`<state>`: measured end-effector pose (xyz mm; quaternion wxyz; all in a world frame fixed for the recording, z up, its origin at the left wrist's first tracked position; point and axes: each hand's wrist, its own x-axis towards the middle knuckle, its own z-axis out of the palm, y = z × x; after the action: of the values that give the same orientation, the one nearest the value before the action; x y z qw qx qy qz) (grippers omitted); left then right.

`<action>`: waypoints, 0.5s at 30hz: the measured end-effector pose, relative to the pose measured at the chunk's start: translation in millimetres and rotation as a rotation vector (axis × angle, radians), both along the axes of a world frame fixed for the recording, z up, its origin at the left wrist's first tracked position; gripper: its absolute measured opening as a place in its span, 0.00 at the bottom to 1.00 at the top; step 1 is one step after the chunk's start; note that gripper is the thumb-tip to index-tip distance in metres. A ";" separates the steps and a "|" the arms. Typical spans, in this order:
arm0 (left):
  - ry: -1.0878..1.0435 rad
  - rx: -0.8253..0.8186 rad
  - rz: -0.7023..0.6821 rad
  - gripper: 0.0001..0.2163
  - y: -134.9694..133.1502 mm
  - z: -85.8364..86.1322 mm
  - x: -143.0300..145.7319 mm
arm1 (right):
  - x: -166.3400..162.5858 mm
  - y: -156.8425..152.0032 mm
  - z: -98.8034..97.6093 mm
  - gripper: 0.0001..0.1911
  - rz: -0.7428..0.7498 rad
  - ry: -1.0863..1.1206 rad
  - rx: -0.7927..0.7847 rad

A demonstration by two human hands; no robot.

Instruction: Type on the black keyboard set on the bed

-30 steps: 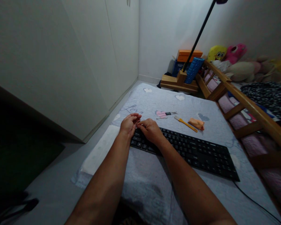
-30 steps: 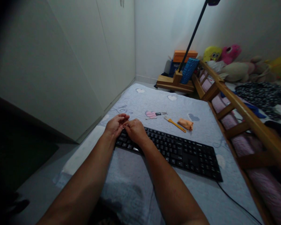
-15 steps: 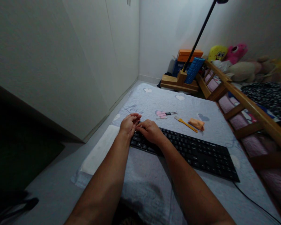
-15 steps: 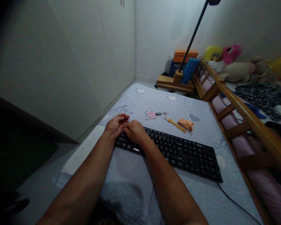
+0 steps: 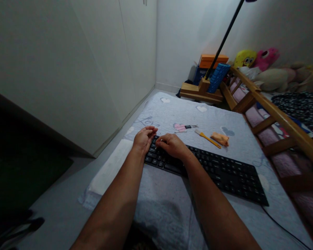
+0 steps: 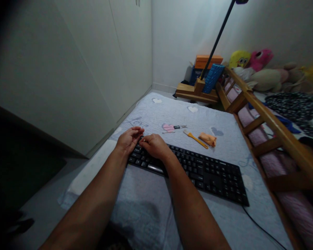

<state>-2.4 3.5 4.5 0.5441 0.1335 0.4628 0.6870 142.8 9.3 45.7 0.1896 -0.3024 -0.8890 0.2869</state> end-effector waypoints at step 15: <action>-0.020 -0.012 0.004 0.09 0.3 0.9 0.2 | 4.7 3.7 -1.0 0.10 -0.052 0.034 0.010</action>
<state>-2.3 3.8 5.4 0.5481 0.1226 0.4617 0.6866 147.6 13.1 44.7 0.2135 -0.3196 -0.8789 0.2825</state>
